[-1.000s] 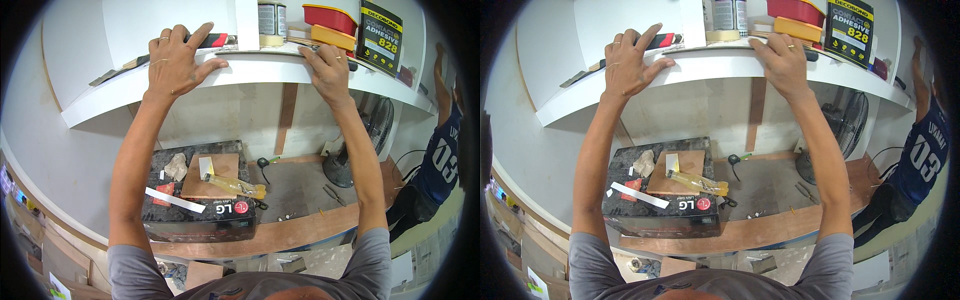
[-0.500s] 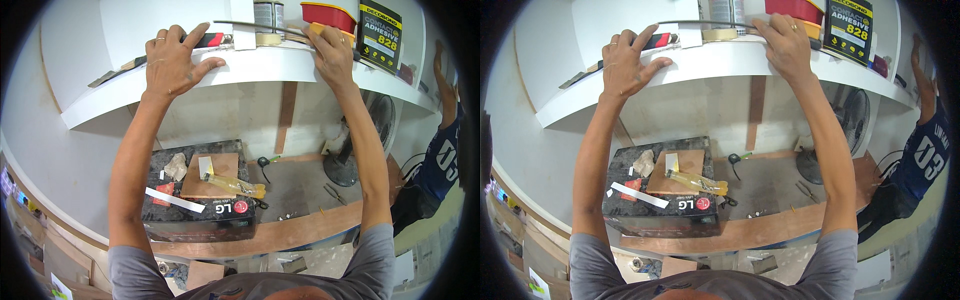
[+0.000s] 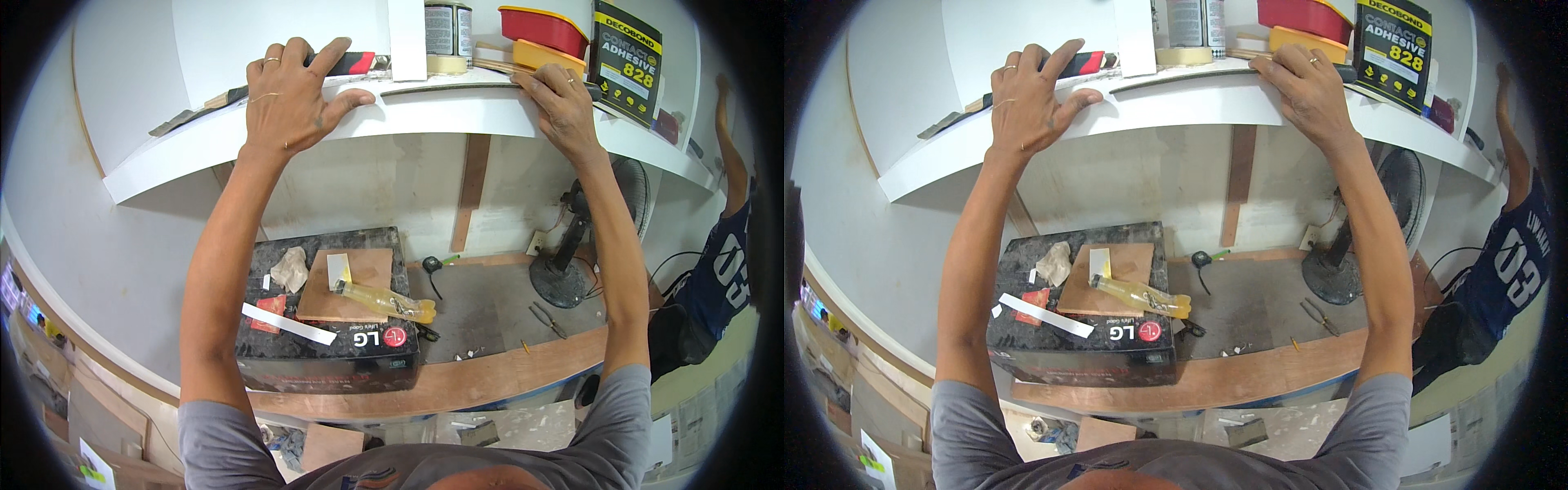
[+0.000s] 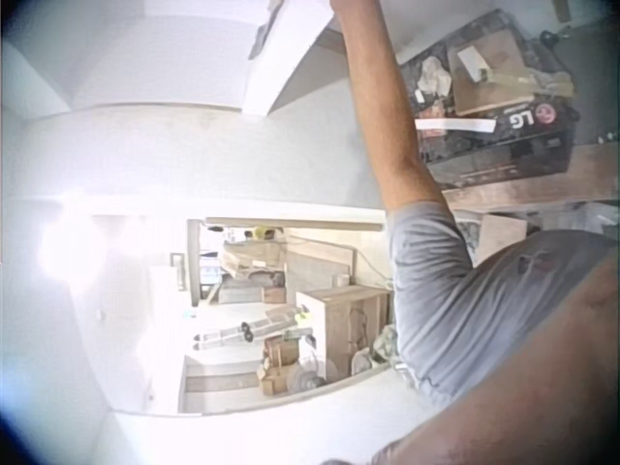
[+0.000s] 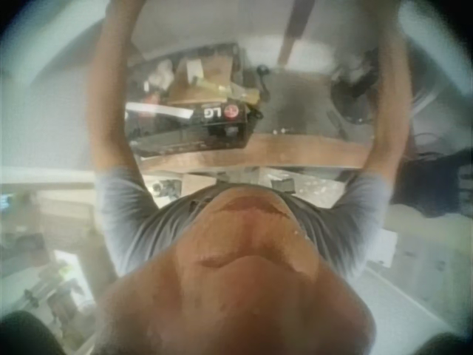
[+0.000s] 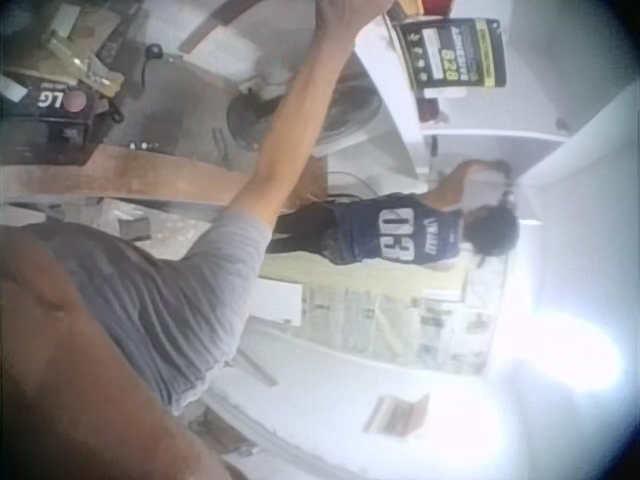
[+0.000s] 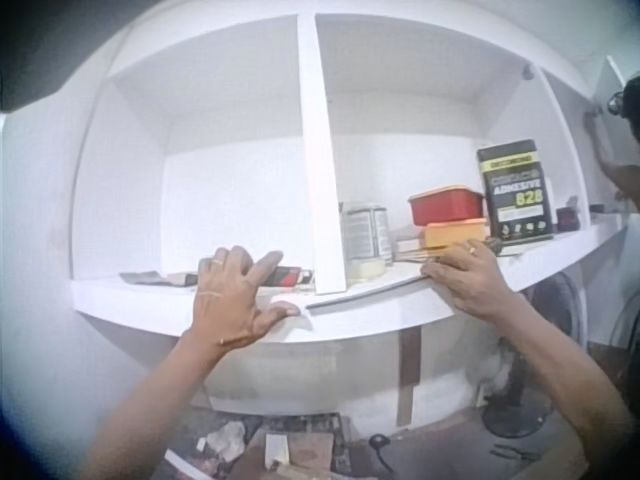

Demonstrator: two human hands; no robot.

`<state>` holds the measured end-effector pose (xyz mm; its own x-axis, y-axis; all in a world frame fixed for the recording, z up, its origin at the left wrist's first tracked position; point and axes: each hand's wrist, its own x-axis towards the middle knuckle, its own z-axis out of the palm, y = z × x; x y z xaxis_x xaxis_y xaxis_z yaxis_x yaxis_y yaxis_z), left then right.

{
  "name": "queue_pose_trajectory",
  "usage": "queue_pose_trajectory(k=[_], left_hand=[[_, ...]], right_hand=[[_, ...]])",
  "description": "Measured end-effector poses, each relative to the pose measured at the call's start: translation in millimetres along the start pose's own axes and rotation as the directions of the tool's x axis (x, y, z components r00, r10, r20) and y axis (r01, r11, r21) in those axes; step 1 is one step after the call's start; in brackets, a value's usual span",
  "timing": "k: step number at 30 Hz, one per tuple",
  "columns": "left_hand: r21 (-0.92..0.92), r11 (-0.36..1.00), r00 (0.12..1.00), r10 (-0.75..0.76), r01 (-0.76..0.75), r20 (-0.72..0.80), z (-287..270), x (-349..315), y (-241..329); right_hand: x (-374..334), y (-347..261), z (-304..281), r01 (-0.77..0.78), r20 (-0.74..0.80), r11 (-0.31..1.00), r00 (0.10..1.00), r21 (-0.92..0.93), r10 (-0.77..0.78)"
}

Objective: The person uses a utility knife to trim a white shelf edge, then picks up a sanding block and sands a wooden piece. They place the sanded piece on the shelf and continue trimming the shelf edge with the knife.

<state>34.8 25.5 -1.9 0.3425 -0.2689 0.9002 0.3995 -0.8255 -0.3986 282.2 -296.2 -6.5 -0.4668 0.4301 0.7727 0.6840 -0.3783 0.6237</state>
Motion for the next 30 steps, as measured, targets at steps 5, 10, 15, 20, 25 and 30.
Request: queue_pose_trajectory(k=[5, 10, 15, 20, 25, 30], left_hand=[[0.013, 1.000, 0.999, 0.017, -0.016, -0.050, 0.1, -0.3, 0.3], [0.025, 1.000, 1.000, -0.014, 0.014, 0.023, -1.2, -0.4, 2.6], [0.036, 0.999, 0.998, -0.031, 0.029, 0.050, -3.3, 1.4, 5.9], [0.029, 0.999, 0.999, -0.023, 0.022, 0.036, -0.7, -1.0, 2.5], [0.000, 1.000, 0.998, 0.020, -0.020, -0.054, 3.1, 1.0, -0.4], [0.004, 1.000, 0.999, 0.020, -0.019, -0.042, -0.9, 1.4, 1.3]], right_hand=[[0.2, -10.2, 6.8, -0.065, -0.043, 0.997, 0.997, 0.033, 0.066], [-2.0, -5.6, 7.3, -0.047, -0.058, 0.998, 0.997, 0.029, 0.048], [1.3, -5.6, 5.8, -0.076, -0.027, 0.996, 0.997, 0.044, 0.078], [-11.1, -2.3, 0.2, -0.089, -0.029, 0.996, 0.996, 0.016, 0.089], [5.7, -13.1, 12.6, -0.044, -0.064, 0.999, 0.997, 0.024, 0.046], [2.5, -7.0, 8.8, -0.045, -0.060, 0.999, 0.997, 0.007, 0.046]])
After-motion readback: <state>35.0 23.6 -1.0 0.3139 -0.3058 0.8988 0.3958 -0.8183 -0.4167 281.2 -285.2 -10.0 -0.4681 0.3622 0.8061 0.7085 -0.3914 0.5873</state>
